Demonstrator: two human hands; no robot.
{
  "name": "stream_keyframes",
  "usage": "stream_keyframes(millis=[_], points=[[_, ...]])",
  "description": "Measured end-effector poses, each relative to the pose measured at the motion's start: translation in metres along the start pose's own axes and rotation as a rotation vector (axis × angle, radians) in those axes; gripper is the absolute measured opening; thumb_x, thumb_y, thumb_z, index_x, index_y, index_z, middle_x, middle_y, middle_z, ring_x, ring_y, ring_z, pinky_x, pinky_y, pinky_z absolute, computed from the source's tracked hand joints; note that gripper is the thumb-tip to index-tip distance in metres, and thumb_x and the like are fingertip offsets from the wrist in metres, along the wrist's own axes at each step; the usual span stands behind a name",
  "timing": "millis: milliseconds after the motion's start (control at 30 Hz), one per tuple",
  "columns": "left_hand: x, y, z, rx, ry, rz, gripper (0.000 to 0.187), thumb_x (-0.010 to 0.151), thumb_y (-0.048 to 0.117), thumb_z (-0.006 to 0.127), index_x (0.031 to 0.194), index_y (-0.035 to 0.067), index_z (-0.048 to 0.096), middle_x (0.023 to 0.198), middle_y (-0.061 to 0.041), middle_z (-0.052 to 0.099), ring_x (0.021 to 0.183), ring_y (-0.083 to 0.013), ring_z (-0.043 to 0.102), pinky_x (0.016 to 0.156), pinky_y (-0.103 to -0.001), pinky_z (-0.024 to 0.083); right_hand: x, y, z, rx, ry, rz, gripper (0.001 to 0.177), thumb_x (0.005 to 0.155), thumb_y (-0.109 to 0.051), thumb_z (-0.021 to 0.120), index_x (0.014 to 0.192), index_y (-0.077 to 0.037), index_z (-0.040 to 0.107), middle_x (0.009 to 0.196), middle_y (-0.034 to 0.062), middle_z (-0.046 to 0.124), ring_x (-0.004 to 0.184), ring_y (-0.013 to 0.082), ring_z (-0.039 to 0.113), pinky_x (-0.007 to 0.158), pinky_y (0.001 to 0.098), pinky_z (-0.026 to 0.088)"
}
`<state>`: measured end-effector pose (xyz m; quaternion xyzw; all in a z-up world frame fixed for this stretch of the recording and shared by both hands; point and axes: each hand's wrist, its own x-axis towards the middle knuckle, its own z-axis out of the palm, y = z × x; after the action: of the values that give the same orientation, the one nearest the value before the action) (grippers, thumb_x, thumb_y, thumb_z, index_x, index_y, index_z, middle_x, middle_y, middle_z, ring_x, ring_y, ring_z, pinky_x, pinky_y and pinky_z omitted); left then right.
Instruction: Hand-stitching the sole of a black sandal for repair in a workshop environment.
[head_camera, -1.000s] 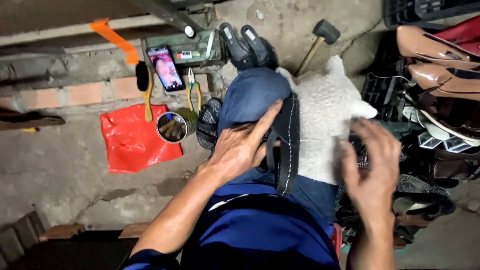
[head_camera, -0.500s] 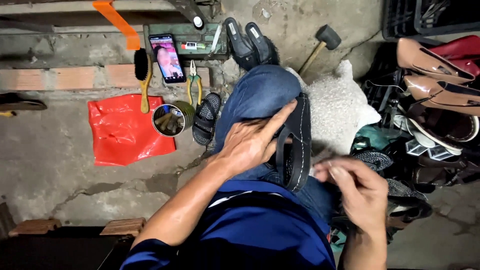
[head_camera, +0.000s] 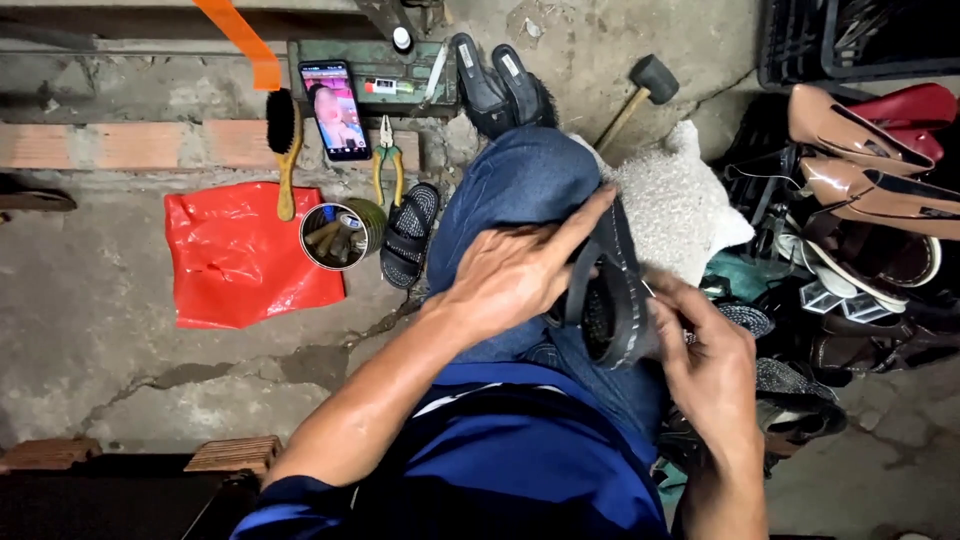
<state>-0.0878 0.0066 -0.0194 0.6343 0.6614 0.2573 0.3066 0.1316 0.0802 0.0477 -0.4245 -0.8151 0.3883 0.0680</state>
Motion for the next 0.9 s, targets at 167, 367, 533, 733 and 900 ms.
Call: stream_keyframes(millis=[167,367,533,733,900], points=[[-0.006,-0.008,-0.004,-0.031,-0.044,0.009,0.084,0.099,0.043,0.067,0.163,0.02,0.017,0.108,-0.016,0.077,0.09,-0.0398,0.073,0.067,-0.05,0.053,-0.001,0.007,0.004,-0.004,0.03,-0.058,0.02,0.101,-0.006,0.06,0.116,0.002,0.072,0.116,0.0147,0.075,0.108,0.0265,0.073,0.1,0.0359,0.057],[-0.004,0.0,-0.007,0.158,-0.122,-0.331,0.104,0.078,0.087,0.046,0.146,0.01,0.031,0.051,-0.003,0.062,0.04,-0.034,0.064,0.038,-0.049,0.049,0.003,0.007,0.011,0.003,0.086,-0.12,0.019,0.101,-0.005,0.063,0.116,0.002,0.073,0.116,0.0149,0.076,0.107,0.0263,0.074,0.099,0.0353,0.058],[-0.039,-0.017,-0.031,0.224,-0.114,-0.523,0.104,0.073,0.094,0.045,0.136,0.012,0.045,0.041,0.008,0.042,0.029,-0.0144,0.043,0.029,-0.037,0.038,0.006,0.005,0.017,0.02,0.17,-0.105,0.018,0.1,-0.002,0.067,0.116,0.004,0.073,0.115,0.0158,0.076,0.108,0.0247,0.074,0.103,0.0326,0.056],[-0.07,-0.027,-0.031,0.19,-0.101,-0.545,0.085,0.085,0.08,0.053,0.138,0.014,0.049,0.04,0.016,0.032,0.027,-0.0121,0.033,0.028,-0.034,0.041,-0.003,0.027,0.022,-0.061,-0.002,-0.143,0.017,0.1,-0.005,0.051,0.096,0.002,0.066,0.111,0.0152,0.075,0.102,0.0284,0.073,0.09,0.0397,0.058],[-0.06,-0.017,-0.007,-0.123,0.054,-0.437,0.026,0.1,0.041,0.066,0.103,0.019,0.053,0.057,-0.01,0.061,0.066,-0.0503,0.063,0.058,-0.056,0.047,-0.026,0.034,-0.003,0.324,-0.012,-0.079,0.02,0.096,0.001,0.049,0.097,-0.002,0.069,0.094,0.0078,0.072,0.086,0.0156,0.069,0.08,0.0279,0.057]])
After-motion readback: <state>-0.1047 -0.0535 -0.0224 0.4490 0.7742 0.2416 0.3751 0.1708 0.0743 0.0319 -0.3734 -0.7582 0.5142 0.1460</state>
